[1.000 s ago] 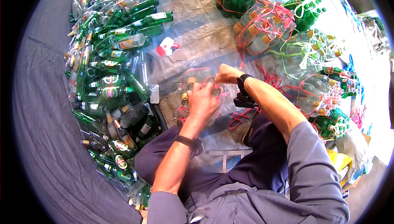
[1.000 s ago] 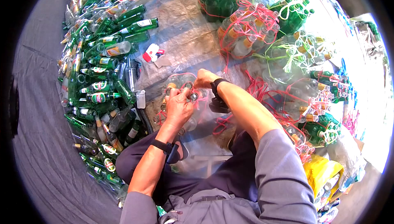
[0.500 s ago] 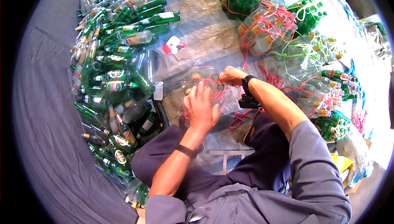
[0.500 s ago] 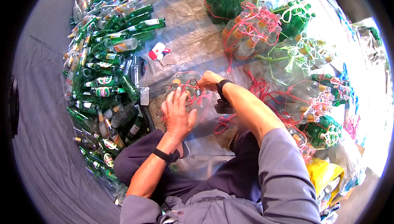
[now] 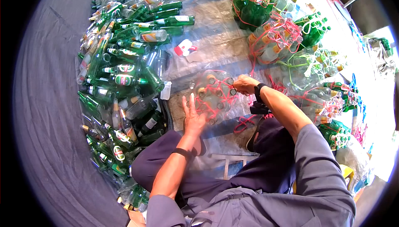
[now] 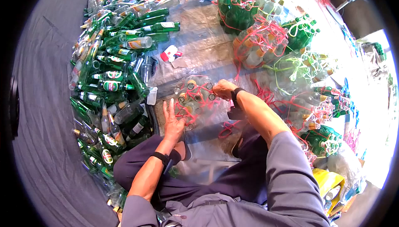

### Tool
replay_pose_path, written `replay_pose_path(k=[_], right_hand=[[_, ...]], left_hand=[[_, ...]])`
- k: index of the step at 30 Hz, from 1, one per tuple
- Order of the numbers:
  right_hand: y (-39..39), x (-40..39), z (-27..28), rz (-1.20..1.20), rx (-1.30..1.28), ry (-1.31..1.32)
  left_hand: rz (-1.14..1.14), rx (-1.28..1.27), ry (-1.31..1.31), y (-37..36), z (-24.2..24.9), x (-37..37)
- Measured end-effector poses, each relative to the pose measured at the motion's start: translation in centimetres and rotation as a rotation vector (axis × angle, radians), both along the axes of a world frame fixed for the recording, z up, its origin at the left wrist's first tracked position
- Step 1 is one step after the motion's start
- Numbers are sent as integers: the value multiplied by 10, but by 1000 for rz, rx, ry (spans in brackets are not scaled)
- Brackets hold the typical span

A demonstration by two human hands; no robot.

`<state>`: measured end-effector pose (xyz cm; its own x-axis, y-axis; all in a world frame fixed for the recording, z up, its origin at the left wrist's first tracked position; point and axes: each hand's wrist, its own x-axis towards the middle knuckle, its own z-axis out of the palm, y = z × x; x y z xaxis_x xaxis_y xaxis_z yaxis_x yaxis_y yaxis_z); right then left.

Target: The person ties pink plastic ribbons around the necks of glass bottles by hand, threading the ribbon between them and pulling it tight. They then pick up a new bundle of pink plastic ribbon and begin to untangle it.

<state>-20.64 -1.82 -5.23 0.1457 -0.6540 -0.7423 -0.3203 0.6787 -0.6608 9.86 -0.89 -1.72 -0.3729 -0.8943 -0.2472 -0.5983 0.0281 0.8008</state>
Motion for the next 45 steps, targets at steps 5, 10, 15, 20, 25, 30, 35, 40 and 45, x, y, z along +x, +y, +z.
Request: replay_pose_path(k=[5,10,15,20,25,30,35,40,45], right_hand=[[33,20,-4,-111,173,-52],[104,61,-42,1173,-903,935],[109,76,-49,157,-324,711],[96,85,22,26,-459,805],[93,78,16,108,-446,705],[89,73,13,119,-339,650],[89,70,15,178,-429,683],[85,63,-4,205,-597,673],[75,62,-2,199,-510,661]], left_hand=[[-137,64,11,-36,12,9],[-416,-159,-253,-67,12,16],[-387,-126,-472,-61,29,5],[-394,-220,-422,-58,17,9],[-388,-167,-453,-59,19,5],[-408,-173,-465,-61,19,5],[-434,-155,-501,-62,19,6],[-440,-146,-538,-63,18,6],[-447,-148,-522,-62,20,6]])
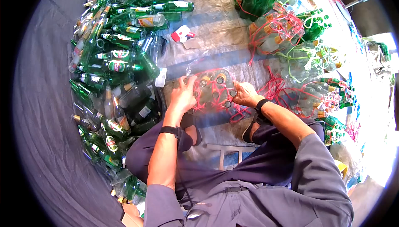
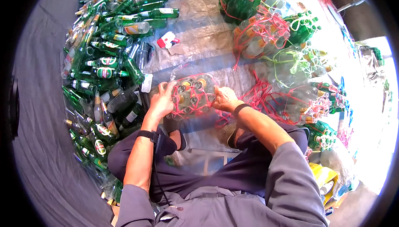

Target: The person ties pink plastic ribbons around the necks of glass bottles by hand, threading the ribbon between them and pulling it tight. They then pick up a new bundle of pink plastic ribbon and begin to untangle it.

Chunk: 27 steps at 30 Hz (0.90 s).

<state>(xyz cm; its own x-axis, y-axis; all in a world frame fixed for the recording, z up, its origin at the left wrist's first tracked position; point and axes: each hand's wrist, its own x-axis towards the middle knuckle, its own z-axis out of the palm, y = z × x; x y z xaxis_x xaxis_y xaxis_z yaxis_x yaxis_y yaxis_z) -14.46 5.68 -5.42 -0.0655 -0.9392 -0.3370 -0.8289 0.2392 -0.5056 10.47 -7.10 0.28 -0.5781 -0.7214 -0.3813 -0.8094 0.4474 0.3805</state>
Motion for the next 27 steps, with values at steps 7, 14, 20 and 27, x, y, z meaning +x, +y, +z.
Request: replay_pose_path(k=[7,14,20,27], right_hand=[[-3,-6,2,39,39,-16],[9,-18,1,143,38,-7],[21,-21,7,39,-15,-68],[30,-25,9,-70,10,-54]], left_hand=[[6,-1,-15,3,1,-1],[21,-166,3,22,13,-6],[-109,-491,354,58,63,-38],[-169,-224,399,111,31,-66]])
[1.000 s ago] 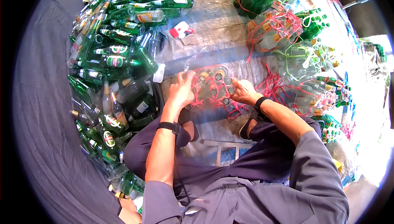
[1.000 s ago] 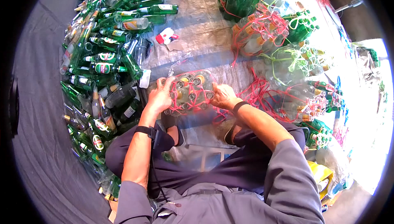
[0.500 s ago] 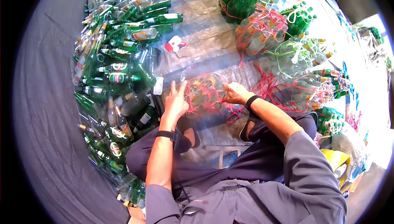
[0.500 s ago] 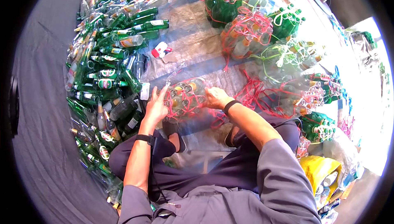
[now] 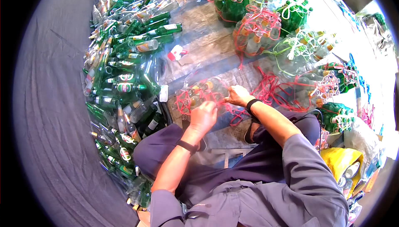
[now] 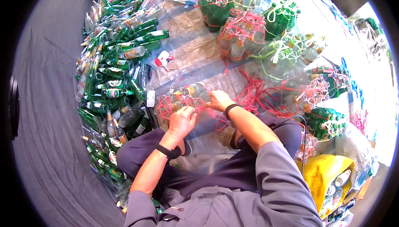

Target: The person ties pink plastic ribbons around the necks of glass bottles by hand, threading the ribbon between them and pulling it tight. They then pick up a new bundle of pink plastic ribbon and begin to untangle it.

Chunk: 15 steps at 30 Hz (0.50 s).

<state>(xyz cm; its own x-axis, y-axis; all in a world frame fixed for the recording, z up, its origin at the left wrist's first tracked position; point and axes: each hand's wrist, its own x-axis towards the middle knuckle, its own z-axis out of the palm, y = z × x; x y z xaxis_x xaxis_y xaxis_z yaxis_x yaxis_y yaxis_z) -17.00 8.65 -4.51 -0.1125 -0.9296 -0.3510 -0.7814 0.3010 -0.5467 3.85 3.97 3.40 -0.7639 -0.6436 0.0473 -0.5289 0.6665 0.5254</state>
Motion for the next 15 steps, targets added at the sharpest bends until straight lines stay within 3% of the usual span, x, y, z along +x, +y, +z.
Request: replay_pose_path(k=[7,10,15], right_hand=[[17,-11,-22,-35,1,-136],[30,-19,-26,51,-61,-222],[52,-32,-19,-19,14,-375]], left_hand=[[214,252,-54,10,-13,-11],[249,244,-15,10,-19,-12],[301,254,15,11,-28,-15]])
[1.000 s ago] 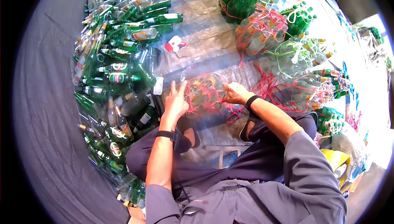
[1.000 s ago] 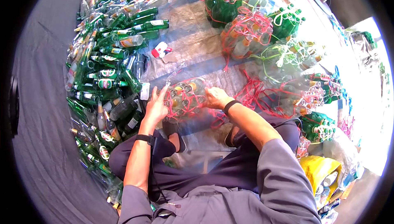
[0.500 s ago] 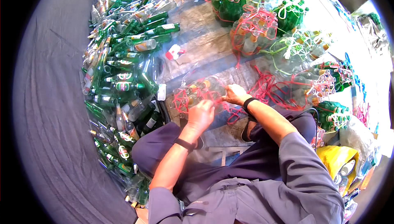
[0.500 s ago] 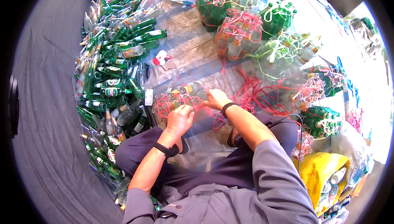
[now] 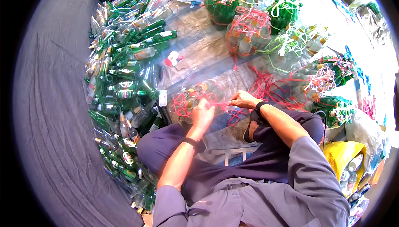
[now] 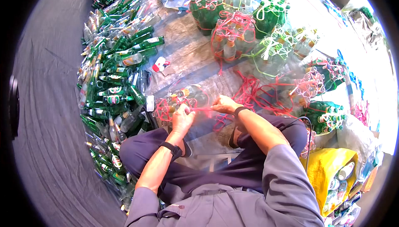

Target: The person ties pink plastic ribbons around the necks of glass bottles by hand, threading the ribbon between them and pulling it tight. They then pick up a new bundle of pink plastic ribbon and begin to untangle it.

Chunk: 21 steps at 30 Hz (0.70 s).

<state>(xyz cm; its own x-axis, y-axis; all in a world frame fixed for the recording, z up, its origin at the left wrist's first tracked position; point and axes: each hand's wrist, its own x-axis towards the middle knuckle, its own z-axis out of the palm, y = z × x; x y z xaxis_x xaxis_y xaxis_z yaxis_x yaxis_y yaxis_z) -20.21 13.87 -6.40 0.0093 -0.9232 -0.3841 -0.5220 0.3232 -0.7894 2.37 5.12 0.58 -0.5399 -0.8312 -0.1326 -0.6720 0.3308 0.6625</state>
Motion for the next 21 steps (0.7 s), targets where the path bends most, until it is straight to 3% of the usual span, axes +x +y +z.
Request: replay_pose_path(k=[2,6,11,14,21], right_hand=[[8,-2,3,-121,14,-208],[13,-6,56,-194,170,-320],[15,-11,69,-124,82,-260],[13,-10,74,-85,-1,-222],[16,0,96,-77,-40,-106]], left_hand=[[20,1,-3,3,0,-2],[70,3,90,9,-3,-3],[60,55,185,11,-17,2],[-74,-145,254,8,-15,4],[-79,-83,86,4,-7,0]])
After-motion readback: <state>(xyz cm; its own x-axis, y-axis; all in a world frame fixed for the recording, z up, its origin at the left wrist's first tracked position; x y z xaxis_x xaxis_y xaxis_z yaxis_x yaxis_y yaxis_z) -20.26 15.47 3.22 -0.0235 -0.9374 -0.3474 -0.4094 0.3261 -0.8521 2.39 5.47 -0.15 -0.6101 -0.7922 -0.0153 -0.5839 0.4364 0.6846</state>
